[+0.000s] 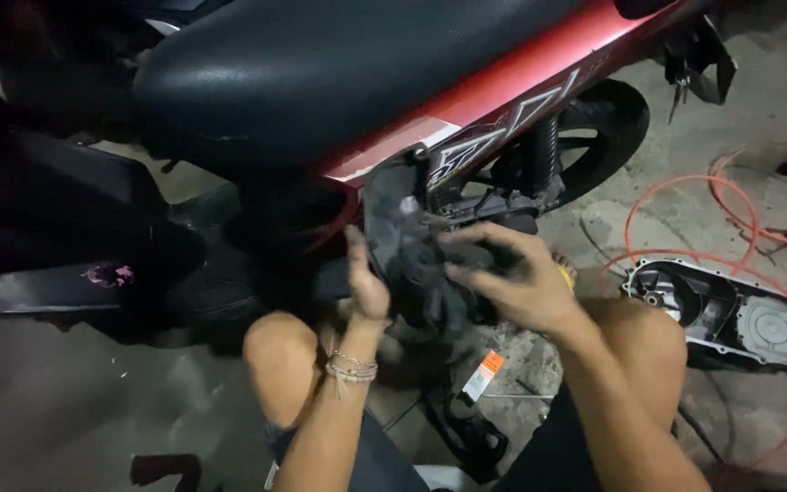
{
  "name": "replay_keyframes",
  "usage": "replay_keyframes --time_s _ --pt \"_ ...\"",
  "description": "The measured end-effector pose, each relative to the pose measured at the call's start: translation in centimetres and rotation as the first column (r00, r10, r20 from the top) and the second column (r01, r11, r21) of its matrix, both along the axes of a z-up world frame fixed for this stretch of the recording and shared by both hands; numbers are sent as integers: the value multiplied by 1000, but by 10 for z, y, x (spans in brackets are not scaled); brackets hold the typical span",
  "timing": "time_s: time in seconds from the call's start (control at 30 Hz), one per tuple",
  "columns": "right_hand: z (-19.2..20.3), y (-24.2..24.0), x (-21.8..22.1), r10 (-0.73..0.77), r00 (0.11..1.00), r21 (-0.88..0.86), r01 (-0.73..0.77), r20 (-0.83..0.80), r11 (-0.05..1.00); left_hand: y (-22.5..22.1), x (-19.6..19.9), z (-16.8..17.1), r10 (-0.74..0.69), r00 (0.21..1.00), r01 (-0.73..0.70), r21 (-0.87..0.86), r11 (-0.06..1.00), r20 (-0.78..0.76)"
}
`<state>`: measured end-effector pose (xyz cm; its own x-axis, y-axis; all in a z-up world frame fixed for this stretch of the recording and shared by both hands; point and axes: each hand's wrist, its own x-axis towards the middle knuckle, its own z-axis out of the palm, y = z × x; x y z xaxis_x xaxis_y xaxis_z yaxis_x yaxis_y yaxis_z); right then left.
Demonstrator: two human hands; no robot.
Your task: The person is performing maintenance on a motorcycle component, applying a substance and using a screwdriver.
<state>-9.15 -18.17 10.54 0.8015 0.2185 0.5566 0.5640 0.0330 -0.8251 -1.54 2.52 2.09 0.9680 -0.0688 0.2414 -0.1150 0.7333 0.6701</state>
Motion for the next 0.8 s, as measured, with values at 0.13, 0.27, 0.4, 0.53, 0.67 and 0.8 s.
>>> replay_keyframes --time_s 0.13,0.27,0.4,0.53,0.67,0.8 --pt "-12 39 11 -376 876 -113 425 302 898 -8 30 -89 62 996 -83 365 927 69" --pt "-12 63 13 -486 811 -113 544 325 832 -9 21 -40 -121 986 97 190 977 115" --pt "5 82 -5 -497 833 -253 549 242 796 3 42 -83 117 981 -162 330 930 153" --pt "0 80 -5 -407 871 -225 470 276 853 -7 25 -49 267 945 -318 331 888 189" --pt "-21 89 -12 -352 883 -226 428 310 875 22 56 -104 354 426 -889 313 333 833" --pt "4 88 5 -408 808 -242 536 425 809 -4 29 -42 227 971 -237 177 955 75"
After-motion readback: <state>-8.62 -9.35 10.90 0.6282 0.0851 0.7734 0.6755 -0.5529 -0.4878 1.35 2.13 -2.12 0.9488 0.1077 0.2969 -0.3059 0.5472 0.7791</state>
